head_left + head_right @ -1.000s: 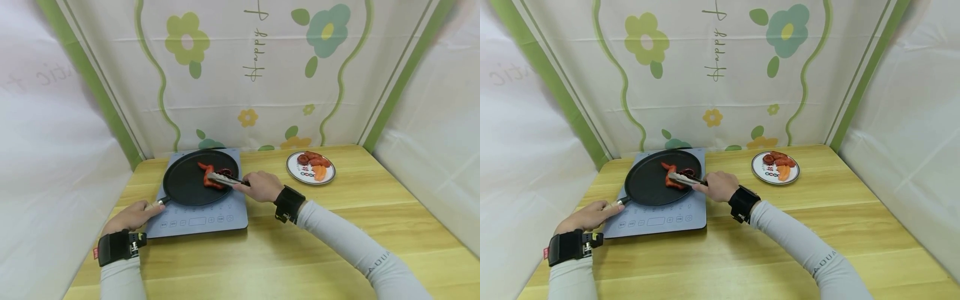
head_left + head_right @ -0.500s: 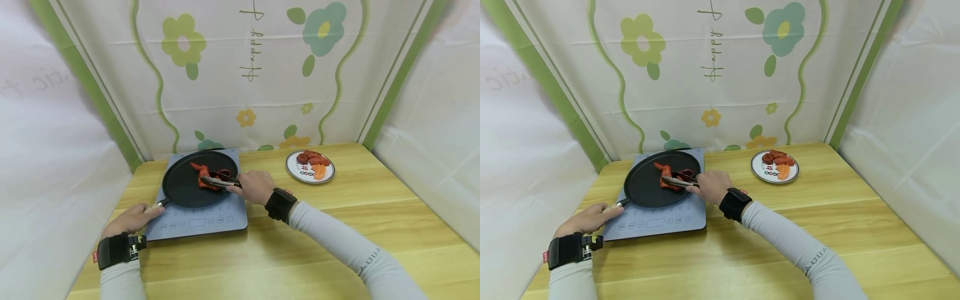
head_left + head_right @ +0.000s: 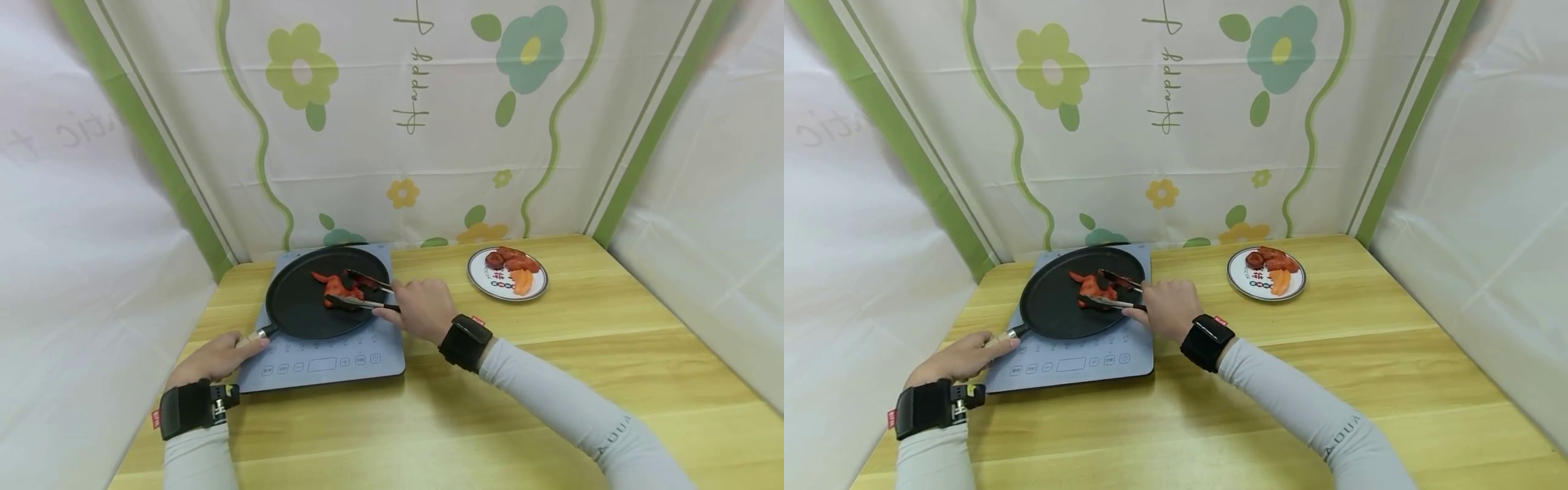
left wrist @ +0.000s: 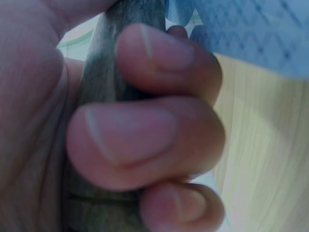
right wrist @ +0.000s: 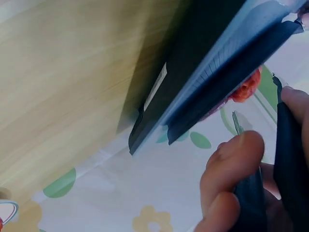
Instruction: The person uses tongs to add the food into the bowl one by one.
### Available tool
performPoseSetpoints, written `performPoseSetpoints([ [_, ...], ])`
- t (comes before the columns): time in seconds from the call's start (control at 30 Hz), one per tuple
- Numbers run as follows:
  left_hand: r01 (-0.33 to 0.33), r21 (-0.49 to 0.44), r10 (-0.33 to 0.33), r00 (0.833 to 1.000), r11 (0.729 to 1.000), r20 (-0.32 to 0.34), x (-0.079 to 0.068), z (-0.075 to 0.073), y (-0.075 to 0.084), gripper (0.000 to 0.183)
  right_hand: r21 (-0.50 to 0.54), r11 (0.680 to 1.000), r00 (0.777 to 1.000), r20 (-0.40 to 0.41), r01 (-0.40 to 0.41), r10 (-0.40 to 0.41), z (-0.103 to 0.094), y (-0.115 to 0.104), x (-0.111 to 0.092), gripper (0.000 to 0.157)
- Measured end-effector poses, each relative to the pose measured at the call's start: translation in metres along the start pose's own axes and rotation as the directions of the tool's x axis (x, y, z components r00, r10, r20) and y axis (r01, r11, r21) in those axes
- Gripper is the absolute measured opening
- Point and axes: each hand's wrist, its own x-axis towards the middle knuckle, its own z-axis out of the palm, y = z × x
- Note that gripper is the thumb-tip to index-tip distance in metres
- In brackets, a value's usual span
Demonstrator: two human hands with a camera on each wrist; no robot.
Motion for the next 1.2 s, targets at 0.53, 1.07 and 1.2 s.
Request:
performPoseSetpoints([
  [0.53, -0.011, 0.013, 0.011, 1.000, 1.000, -0.005, -0.002, -0.002, 0.002, 0.055, 0.085, 0.996, 1.000, -0.029, -0.002, 0.005, -0.016, 0.021, -0.034, 0.059],
  [1.07, -0.019, 0.001, 0.019, 1.000, 1.000, 0.014, 0.001, -0.004, 0.000, 0.054, 0.128, 0.988, 0.996, -0.030, -0.083, 0.087, -0.029, 0.042, -0.070, 0.058],
  [1.2, -0.012, 0.004, 0.012, 1.000, 1.000, 0.007, -0.001, -0.003, 0.001, 0.054, 0.122, 0.989, 0.995, -0.036, -0.086, 0.091, -0.030, 0.049, -0.076, 0.059],
])
